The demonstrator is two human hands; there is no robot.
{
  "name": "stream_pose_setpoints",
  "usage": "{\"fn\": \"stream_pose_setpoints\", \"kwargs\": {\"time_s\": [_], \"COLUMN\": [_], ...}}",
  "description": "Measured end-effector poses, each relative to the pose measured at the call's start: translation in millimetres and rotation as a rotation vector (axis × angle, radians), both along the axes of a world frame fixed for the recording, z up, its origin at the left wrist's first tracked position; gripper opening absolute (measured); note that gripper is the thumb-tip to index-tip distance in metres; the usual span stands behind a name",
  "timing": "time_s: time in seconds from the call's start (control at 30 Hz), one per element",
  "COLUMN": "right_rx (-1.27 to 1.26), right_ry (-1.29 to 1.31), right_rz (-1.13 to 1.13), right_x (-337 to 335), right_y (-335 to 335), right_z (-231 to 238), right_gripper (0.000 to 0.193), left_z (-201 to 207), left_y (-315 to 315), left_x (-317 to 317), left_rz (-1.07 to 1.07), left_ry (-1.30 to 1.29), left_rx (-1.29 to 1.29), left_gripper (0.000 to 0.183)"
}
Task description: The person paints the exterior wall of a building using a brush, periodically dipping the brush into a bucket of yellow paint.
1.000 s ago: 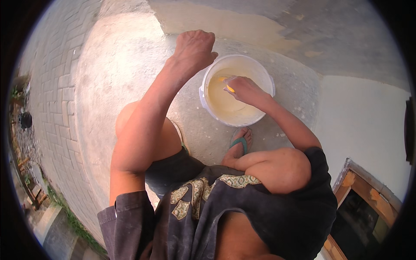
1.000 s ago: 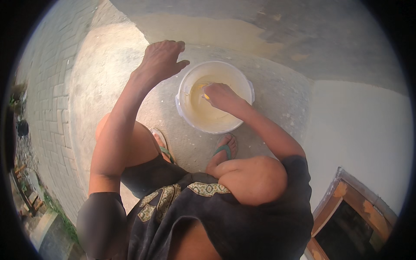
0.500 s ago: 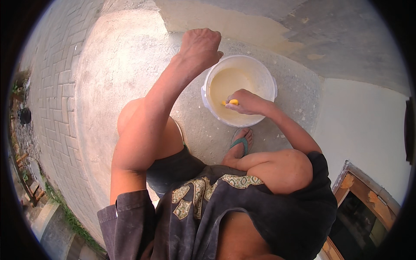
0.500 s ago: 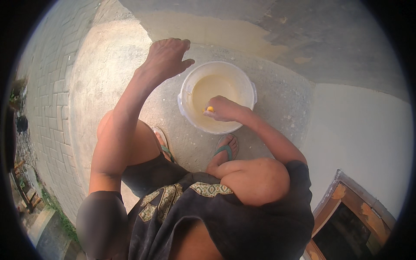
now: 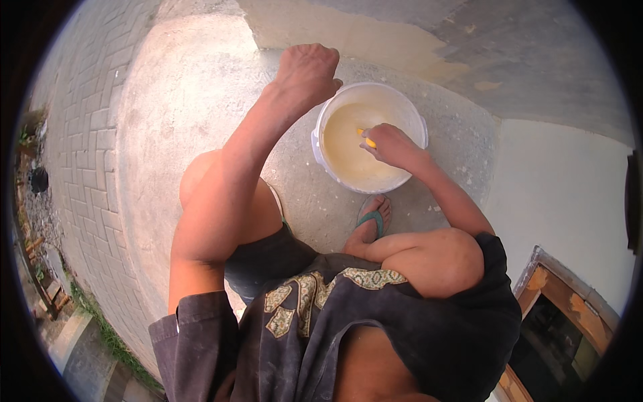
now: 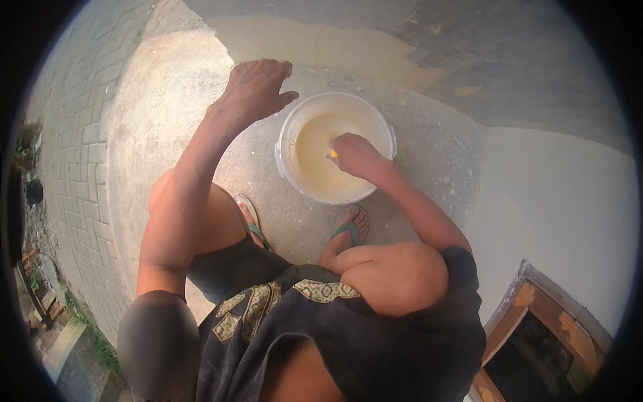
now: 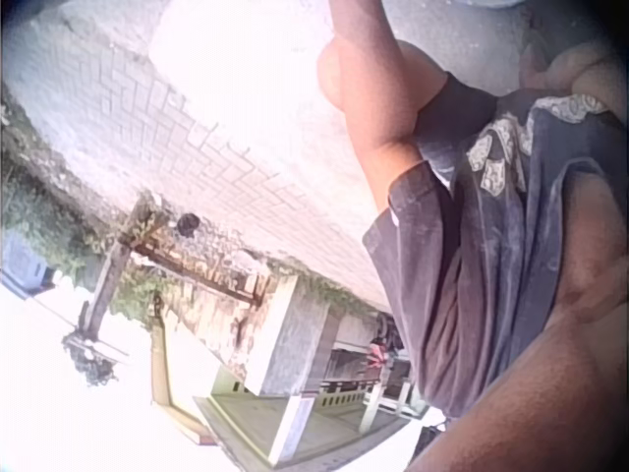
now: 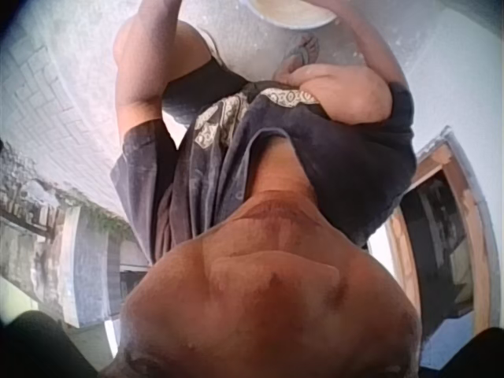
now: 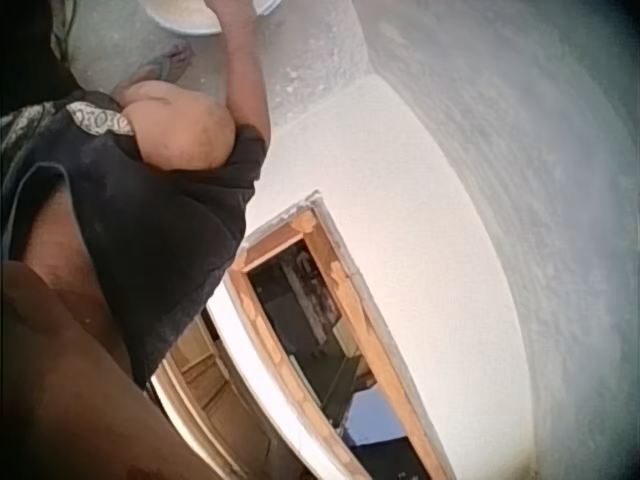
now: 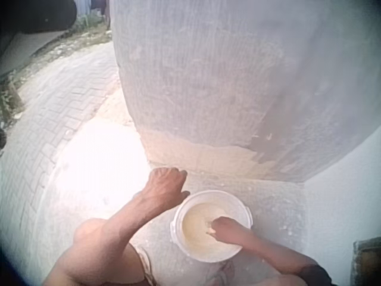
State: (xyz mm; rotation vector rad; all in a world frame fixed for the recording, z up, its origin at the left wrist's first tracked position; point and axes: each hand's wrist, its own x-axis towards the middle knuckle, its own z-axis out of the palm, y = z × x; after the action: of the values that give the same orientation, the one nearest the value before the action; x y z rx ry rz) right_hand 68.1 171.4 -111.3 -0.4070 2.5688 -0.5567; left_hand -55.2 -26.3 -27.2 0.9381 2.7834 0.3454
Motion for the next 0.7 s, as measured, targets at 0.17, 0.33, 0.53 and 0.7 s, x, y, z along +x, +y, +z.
{"fn": "stream_pose_setpoints", "kwargs": {"time_s": [0.17,0.33,0.53,0.7], "right_rx": [-0.065,-0.021,-0.063,0.021], "right_ry": [-0.196,-0.323,-0.371,-0.442], "right_rz": [0.024,-0.028,0.058,0.002], "right_x": [-10.0,-14.8,-7.8,-21.8], "right_y": [20.0,16.8,14.0,8.9], "right_z": [40.4,63.7,41.1,57.3], "right_gripper": [0.023,0.028,0.032,0.036], "left_z": [5.1,6.2,11.1,1.1], "left_y": [3.6,2.1,6.6,-2.8], "left_x": [-1.7,-2.1,1.4,0.0], "left_rz": [-0.002,-0.019,-0.033,-0.025], "left_ry": [-0.094,-0.051,-0.063,0.028], "left_rx": [-0.114,-0.083,-0.109,-0.056], "left_gripper": [0.033,0.034,0.037,0.039]}}
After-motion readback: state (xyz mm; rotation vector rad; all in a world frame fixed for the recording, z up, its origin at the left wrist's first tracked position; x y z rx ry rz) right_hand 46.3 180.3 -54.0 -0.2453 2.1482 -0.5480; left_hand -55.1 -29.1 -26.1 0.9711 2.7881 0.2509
